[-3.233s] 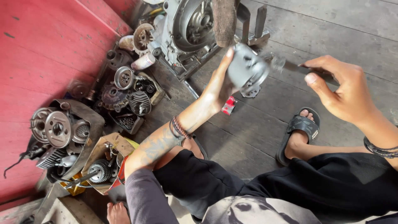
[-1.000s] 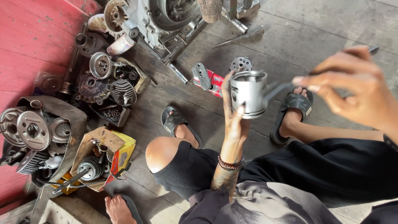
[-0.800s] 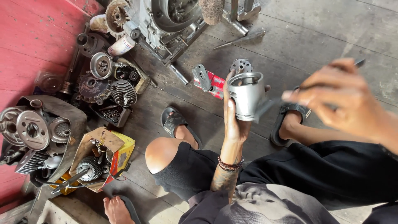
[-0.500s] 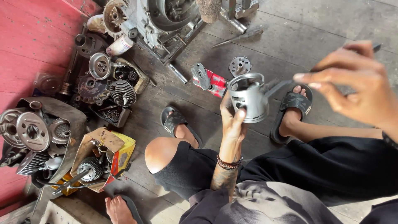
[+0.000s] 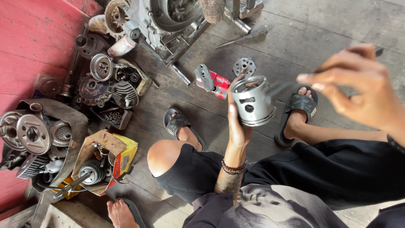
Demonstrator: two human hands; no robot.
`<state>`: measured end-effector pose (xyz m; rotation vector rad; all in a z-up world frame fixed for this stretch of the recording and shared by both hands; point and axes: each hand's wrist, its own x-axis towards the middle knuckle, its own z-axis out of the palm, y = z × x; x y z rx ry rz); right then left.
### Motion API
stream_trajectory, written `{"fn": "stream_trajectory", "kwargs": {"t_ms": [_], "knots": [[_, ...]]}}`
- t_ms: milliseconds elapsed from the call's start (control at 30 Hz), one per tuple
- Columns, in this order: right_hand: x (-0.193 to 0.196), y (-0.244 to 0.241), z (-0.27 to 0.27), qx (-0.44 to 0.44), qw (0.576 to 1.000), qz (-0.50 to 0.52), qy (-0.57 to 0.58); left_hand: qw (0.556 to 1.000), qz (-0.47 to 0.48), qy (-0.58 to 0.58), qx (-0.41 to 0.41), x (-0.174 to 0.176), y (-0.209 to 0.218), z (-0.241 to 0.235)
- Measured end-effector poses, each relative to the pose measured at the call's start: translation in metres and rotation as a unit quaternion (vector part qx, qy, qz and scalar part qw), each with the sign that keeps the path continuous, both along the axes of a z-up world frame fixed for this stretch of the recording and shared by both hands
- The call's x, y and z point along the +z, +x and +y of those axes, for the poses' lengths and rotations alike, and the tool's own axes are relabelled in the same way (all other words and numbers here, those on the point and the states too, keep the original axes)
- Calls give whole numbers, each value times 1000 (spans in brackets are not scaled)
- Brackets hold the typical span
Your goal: Cleaning carbon buildup from a motorcycle piston using a wire brush
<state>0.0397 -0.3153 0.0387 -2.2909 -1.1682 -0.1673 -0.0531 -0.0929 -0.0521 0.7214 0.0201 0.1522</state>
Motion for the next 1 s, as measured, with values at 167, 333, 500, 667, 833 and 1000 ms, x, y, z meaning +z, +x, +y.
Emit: {"fn": "stream_trajectory", "kwargs": {"t_ms": [167,333,500,667,833,1000], "knots": [[16,-2,14,-1,991,135,10,992,-41,117,36,9,3,-1],[18,0,14,-52,979,199,6,995,-22,89,33,2,-5,-2],[18,0,14,-59,976,210,5,999,-13,44,7,-5,-7,-3],[20,-2,17,-58,978,203,-4,999,-22,29,12,-3,-10,-3],[19,-2,16,-50,981,186,4,998,4,-65,-15,-14,-13,-3],[24,-5,19,-37,989,142,-1,980,86,-178,-29,-31,-15,-2]]}}
